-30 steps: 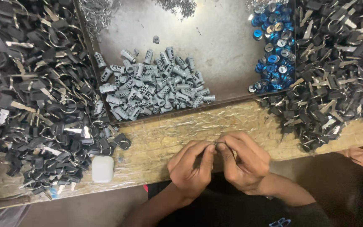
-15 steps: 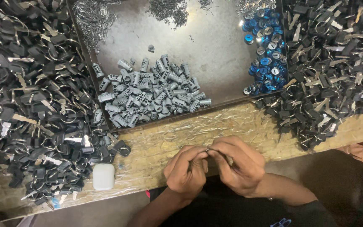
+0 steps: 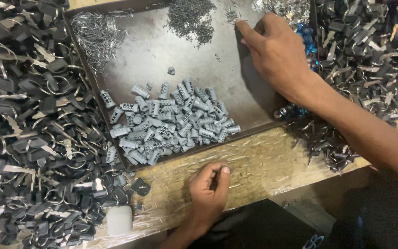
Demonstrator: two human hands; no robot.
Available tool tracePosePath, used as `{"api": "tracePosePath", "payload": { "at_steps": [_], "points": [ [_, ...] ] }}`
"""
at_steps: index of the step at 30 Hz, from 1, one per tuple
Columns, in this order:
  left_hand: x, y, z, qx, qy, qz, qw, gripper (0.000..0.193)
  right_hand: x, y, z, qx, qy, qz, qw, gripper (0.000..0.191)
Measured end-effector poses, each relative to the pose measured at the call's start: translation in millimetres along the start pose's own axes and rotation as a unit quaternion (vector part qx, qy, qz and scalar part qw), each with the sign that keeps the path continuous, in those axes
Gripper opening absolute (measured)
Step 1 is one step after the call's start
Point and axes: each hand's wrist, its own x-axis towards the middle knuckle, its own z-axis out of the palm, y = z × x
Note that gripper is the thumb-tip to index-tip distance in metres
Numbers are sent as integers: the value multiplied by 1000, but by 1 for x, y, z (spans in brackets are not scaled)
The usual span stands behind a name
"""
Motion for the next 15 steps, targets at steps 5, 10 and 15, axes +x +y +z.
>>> {"api": "tracePosePath", "payload": {
  "at_steps": [5,10,15],
  "points": [
    [3,2,0,21,5,48,999,4,-13,-6,-6,24,-42,-3,999,20],
    [5,1,2,19,1,0,1000,6,-11,0,-4,-6,-46,20,999,16],
    [8,5,-2,-98,-11,-70,993,8,-24,-34,-48,95,18,32,995,11]
  ]
}}
